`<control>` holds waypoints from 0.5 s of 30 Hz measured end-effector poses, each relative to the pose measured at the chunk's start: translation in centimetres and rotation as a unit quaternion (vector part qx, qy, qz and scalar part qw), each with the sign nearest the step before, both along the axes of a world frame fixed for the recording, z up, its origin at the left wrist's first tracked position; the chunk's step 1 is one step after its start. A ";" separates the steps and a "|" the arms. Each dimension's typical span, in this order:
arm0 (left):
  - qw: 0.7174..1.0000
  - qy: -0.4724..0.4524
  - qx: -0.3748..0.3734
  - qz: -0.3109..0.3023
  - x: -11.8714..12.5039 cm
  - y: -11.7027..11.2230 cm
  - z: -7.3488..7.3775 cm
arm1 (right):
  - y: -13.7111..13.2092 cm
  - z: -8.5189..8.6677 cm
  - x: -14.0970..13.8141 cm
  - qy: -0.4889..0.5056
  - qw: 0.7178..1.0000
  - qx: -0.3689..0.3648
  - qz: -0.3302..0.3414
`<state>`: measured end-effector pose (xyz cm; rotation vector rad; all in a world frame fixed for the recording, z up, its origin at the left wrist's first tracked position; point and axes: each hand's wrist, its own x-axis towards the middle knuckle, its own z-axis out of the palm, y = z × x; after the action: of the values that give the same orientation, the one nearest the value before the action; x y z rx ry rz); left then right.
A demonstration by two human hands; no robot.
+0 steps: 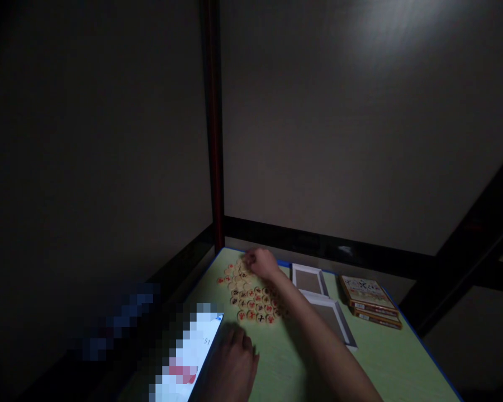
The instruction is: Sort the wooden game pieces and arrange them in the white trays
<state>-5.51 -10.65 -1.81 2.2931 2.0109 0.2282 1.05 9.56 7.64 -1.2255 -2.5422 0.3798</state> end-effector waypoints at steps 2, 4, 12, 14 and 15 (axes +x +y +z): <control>1.000 -0.006 -0.015 0.000 0.0 0.1 0.1 | 2.4 0.3 0.1 -0.018 1.000 -0.003 -0.004; 0.999 -0.027 -0.043 0.007 -0.1 0.3 0.4 | 4.1 0.0 0.0 -0.045 0.999 -0.020 0.010; 0.999 -0.019 -0.030 0.014 0.2 0.3 1.9 | 5.5 -1.4 -0.7 -0.119 0.989 -0.061 0.065; 0.999 -0.018 -0.032 0.038 0.4 0.1 2.1 | 5.5 -1.5 -0.7 -0.135 0.986 -0.059 0.074; 0.998 -0.018 -0.034 0.051 0.5 0.0 2.2 | 5.5 -1.5 -0.7 -0.142 0.985 -0.056 0.077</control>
<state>-5.04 -10.68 0.41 2.1324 2.0867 0.2034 0.39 15.06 6.11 -1.1997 -2.9078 0.4120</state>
